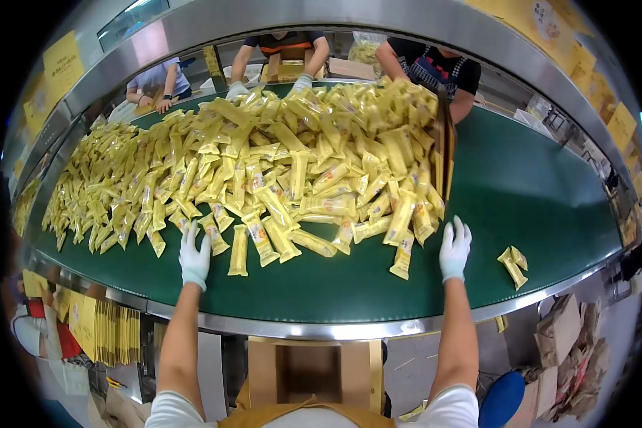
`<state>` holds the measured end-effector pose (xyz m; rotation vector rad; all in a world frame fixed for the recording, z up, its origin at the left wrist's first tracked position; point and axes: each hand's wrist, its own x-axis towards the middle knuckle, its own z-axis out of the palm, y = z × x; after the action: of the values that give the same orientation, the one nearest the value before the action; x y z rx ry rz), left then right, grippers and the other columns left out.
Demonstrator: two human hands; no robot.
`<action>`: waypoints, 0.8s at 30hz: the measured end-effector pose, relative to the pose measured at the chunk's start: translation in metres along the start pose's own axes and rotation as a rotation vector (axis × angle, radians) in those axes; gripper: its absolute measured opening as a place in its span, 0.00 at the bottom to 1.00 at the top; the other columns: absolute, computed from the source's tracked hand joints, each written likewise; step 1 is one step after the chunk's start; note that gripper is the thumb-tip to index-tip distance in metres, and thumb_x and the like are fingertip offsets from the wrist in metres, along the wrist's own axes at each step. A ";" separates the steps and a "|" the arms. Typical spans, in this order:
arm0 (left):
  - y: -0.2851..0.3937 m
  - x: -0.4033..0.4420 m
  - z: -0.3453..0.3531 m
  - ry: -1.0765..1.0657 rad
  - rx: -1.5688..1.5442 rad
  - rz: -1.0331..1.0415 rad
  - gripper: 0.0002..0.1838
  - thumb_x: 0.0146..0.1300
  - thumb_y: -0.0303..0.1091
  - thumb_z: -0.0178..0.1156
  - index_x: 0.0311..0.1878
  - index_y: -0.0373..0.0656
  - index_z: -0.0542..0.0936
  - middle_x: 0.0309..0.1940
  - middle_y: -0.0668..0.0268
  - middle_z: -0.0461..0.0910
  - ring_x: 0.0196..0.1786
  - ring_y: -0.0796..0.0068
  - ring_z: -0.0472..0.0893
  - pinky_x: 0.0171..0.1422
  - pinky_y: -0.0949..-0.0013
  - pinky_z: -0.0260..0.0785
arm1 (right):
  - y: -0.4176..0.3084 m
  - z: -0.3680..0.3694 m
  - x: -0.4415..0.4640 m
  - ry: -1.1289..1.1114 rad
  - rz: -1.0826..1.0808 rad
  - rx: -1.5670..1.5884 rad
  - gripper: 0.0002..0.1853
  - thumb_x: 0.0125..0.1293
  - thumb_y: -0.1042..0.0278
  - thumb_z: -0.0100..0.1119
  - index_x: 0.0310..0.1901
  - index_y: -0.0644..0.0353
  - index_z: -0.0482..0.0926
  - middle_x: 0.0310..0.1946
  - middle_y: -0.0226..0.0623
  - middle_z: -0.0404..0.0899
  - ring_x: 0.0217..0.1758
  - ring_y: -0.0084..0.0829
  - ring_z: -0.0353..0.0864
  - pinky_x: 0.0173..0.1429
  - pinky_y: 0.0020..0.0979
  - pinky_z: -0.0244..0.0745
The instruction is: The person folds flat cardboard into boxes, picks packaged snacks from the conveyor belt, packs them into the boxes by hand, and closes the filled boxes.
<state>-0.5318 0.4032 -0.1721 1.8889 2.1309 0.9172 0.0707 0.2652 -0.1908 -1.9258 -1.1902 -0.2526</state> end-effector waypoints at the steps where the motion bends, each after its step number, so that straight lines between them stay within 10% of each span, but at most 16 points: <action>1: 0.002 0.016 0.002 -0.089 0.010 -0.051 0.35 0.65 0.61 0.59 0.74 0.64 0.70 0.75 0.55 0.66 0.76 0.43 0.61 0.76 0.37 0.50 | 0.016 0.013 0.014 -0.080 0.087 0.192 0.25 0.78 0.55 0.50 0.68 0.63 0.72 0.67 0.52 0.71 0.71 0.48 0.69 0.77 0.41 0.60; 3: 0.016 0.038 0.019 -0.223 0.196 -0.041 0.39 0.60 0.72 0.57 0.74 0.75 0.69 0.76 0.55 0.64 0.76 0.34 0.59 0.77 0.37 0.48 | 0.021 0.044 0.040 -0.318 0.349 0.626 0.25 0.78 0.55 0.49 0.72 0.57 0.70 0.71 0.48 0.70 0.76 0.41 0.66 0.77 0.32 0.59; 6: 0.047 0.043 0.039 -0.274 0.286 -0.029 0.41 0.55 0.75 0.58 0.72 0.75 0.71 0.76 0.53 0.63 0.77 0.34 0.56 0.78 0.39 0.47 | 0.016 0.104 0.017 -0.378 -0.202 -0.312 0.30 0.69 0.71 0.52 0.73 0.39 0.67 0.80 0.42 0.51 0.77 0.45 0.62 0.71 0.65 0.55; 9: 0.055 0.026 0.066 -0.223 0.175 0.133 0.41 0.54 0.72 0.64 0.69 0.64 0.76 0.72 0.41 0.65 0.73 0.37 0.62 0.77 0.42 0.51 | -0.063 0.104 0.007 -0.213 0.137 0.127 0.38 0.73 0.40 0.53 0.75 0.60 0.63 0.68 0.53 0.71 0.72 0.50 0.66 0.75 0.48 0.58; 15: 0.038 0.000 0.070 -0.102 0.023 0.379 0.33 0.63 0.53 0.68 0.68 0.51 0.77 0.71 0.37 0.62 0.72 0.37 0.63 0.77 0.47 0.56 | -0.121 0.066 -0.048 -0.431 0.117 0.282 0.47 0.70 0.38 0.56 0.75 0.71 0.57 0.72 0.62 0.64 0.75 0.57 0.62 0.79 0.44 0.54; 18: 0.027 -0.009 0.058 -0.136 -0.100 0.382 0.42 0.63 0.41 0.66 0.79 0.51 0.61 0.76 0.37 0.54 0.76 0.37 0.59 0.79 0.52 0.55 | -0.116 -0.021 -0.034 -0.646 0.169 0.079 0.25 0.68 0.42 0.58 0.57 0.49 0.85 0.50 0.43 0.87 0.51 0.45 0.87 0.59 0.37 0.80; 20: 0.029 -0.016 0.051 -0.108 -0.136 0.367 0.44 0.63 0.37 0.65 0.81 0.52 0.58 0.78 0.38 0.52 0.78 0.37 0.57 0.79 0.54 0.55 | -0.055 -0.044 -0.024 -0.156 0.003 -0.013 0.14 0.64 0.53 0.62 0.41 0.52 0.88 0.43 0.43 0.87 0.45 0.46 0.86 0.53 0.41 0.81; 24: 0.030 -0.017 0.056 -0.094 -0.035 0.413 0.43 0.61 0.38 0.67 0.79 0.50 0.61 0.77 0.38 0.53 0.77 0.37 0.59 0.78 0.52 0.56 | 0.073 -0.125 0.025 0.321 0.381 -0.549 0.23 0.64 0.48 0.60 0.59 0.42 0.79 0.62 0.39 0.75 0.62 0.50 0.75 0.62 0.54 0.72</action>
<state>-0.4750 0.4071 -0.2060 2.3508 1.6898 0.9030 0.1735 0.1740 -0.1385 -2.4172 -0.5553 -0.7080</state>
